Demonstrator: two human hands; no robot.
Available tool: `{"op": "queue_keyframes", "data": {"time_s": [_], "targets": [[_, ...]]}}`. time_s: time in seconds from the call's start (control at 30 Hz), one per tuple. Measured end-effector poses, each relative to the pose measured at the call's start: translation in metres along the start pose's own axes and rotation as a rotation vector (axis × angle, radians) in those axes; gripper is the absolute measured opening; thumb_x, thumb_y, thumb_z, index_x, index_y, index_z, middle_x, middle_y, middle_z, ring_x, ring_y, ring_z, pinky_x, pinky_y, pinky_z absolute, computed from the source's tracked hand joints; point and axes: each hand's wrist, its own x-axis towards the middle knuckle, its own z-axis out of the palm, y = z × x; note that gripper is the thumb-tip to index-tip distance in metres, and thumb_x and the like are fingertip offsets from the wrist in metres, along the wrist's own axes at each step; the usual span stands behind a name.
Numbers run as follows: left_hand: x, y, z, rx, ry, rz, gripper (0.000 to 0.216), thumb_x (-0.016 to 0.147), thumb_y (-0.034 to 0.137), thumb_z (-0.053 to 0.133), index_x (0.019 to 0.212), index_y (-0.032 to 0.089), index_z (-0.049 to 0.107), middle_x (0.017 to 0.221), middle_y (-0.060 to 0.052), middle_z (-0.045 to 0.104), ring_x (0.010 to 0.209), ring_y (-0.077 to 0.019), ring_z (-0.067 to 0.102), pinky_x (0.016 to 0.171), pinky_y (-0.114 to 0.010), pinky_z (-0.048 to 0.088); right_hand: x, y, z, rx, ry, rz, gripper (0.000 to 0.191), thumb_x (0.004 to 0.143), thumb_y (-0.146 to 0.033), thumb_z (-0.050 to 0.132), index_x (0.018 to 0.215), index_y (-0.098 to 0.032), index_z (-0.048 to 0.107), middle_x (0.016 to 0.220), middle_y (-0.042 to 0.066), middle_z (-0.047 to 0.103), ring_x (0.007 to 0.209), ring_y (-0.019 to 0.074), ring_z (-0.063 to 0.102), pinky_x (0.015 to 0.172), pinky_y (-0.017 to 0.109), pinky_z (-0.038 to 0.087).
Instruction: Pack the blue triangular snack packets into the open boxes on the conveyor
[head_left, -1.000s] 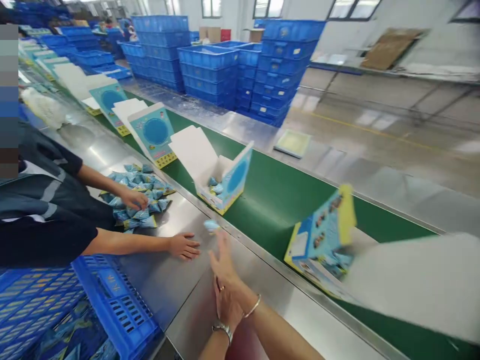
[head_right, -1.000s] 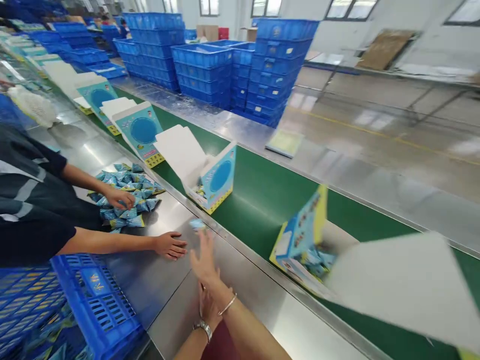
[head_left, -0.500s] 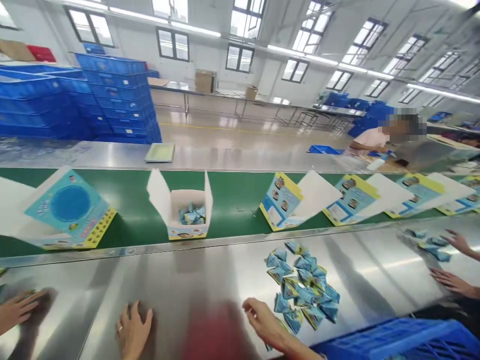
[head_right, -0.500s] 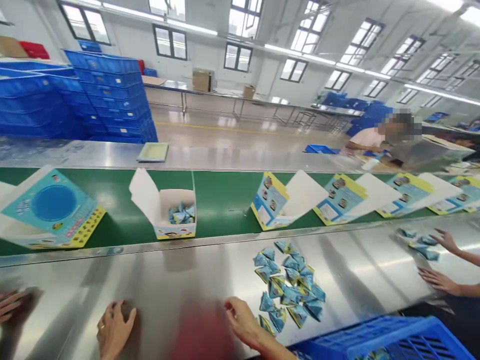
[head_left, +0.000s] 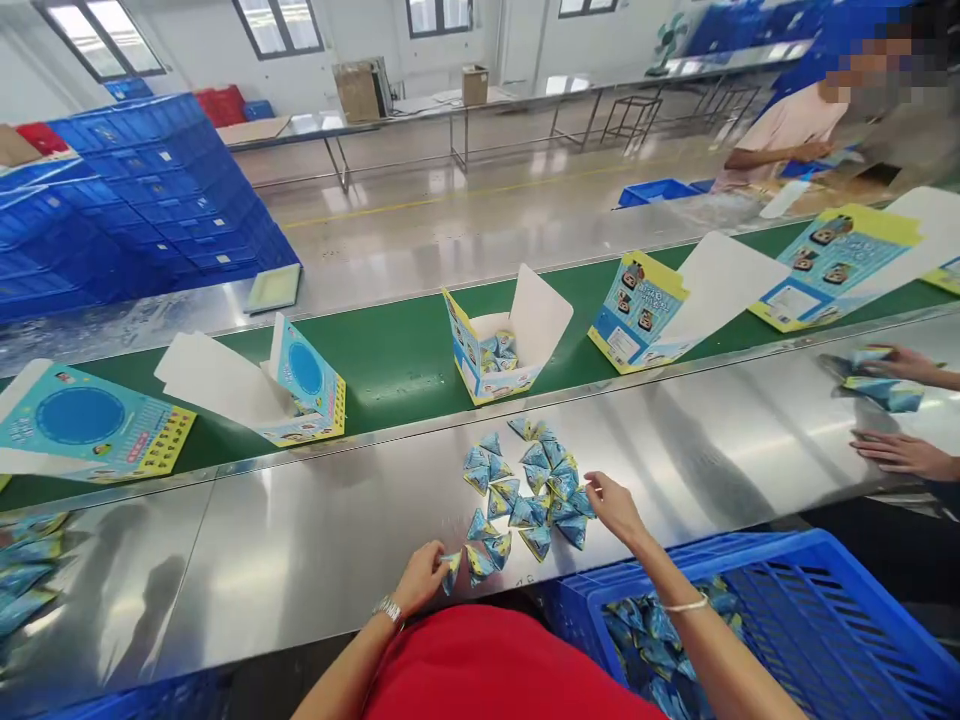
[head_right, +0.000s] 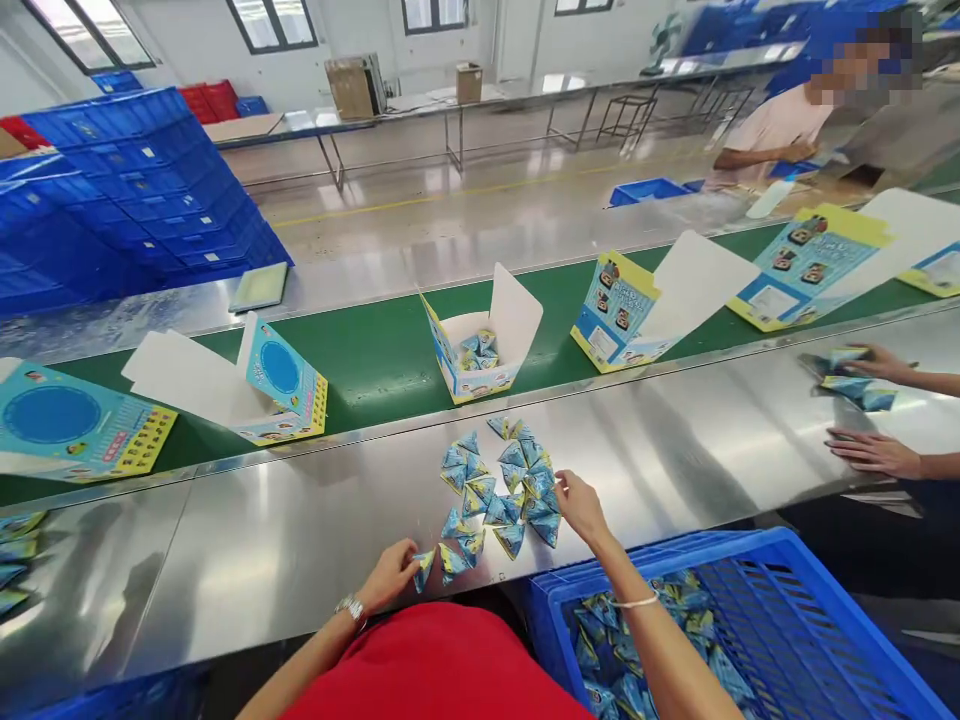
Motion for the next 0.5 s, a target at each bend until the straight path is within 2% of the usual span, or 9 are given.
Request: {"op": "queue_keyframes", "data": {"time_s": [0.1, 0.2, 0.27, 0.37, 0.43, 0.5], "targets": [[0.056, 0.081, 0.027, 0.044, 0.003, 0.002, 0.008, 0.094, 0.022, 0.061, 0.096, 0.021, 0.069, 0.095, -0.005, 0.076, 0.092, -0.0216, 0.067, 0.088, -0.032, 0.047, 0.062, 0.022, -0.014, -0.058, -0.059, -0.047, 0.038, 0.100, -0.020, 0.045, 0.128, -0.015, 0.070, 0.109, 0.013, 0.083, 0.098, 0.0241, 0.078, 0.090, 0.031, 0.052], [0.117, 0.157, 0.037, 0.096, 0.066, -0.038, 0.020, 0.104, 0.030, 0.052, 0.104, 0.018, 0.068, 0.102, -0.010, 0.077, 0.100, -0.0246, 0.068, 0.089, -0.035, 0.046, 0.123, 0.017, -0.024, -0.119, -0.076, -0.078, 0.035, 0.106, -0.024, 0.045, 0.130, -0.014, 0.069, 0.114, 0.015, 0.082, 0.107, 0.0270, 0.075, 0.090, 0.032, 0.048], [0.152, 0.198, 0.039, 0.126, 0.103, -0.053, 0.027, 0.107, 0.036, 0.049, 0.116, 0.017, 0.066, 0.109, -0.013, 0.077, 0.107, -0.0263, 0.068, 0.089, -0.035, 0.046, 0.156, 0.008, -0.027, -0.158, -0.063, -0.091, 0.034, 0.109, -0.028, 0.046, 0.130, -0.015, 0.069, 0.120, 0.016, 0.081, 0.111, 0.0276, 0.074, 0.088, 0.032, 0.047], [0.190, 0.236, 0.038, 0.165, 0.150, -0.056, 0.037, 0.108, 0.038, 0.049, 0.137, 0.016, 0.058, 0.132, -0.017, 0.074, 0.121, -0.0283, 0.067, 0.095, -0.036, 0.048, 0.189, -0.010, -0.022, -0.223, -0.041, -0.101, 0.033, 0.110, -0.030, 0.048, 0.128, -0.012, 0.070, 0.121, 0.019, 0.080, 0.111, 0.0278, 0.075, 0.085, 0.031, 0.048], [0.207, 0.247, 0.038, 0.191, 0.170, -0.061, 0.041, 0.108, 0.035, 0.050, 0.143, 0.015, 0.055, 0.145, -0.020, 0.068, 0.126, -0.0300, 0.067, 0.099, -0.038, 0.049, 0.202, -0.020, -0.014, -0.268, -0.038, -0.113, 0.031, 0.110, -0.027, 0.051, 0.124, -0.010, 0.073, 0.119, 0.022, 0.081, 0.110, 0.0290, 0.077, 0.084, 0.032, 0.049], [0.221, 0.253, 0.039, 0.216, 0.171, -0.065, 0.039, 0.107, 0.031, 0.053, 0.142, 0.014, 0.058, 0.147, -0.022, 0.066, 0.127, -0.0316, 0.068, 0.102, -0.041, 0.050, 0.213, -0.027, -0.007, -0.306, -0.046, -0.150, 0.029, 0.109, -0.023, 0.052, 0.120, -0.009, 0.075, 0.119, 0.023, 0.081, 0.112, 0.0299, 0.077, 0.086, 0.031, 0.050]]}}
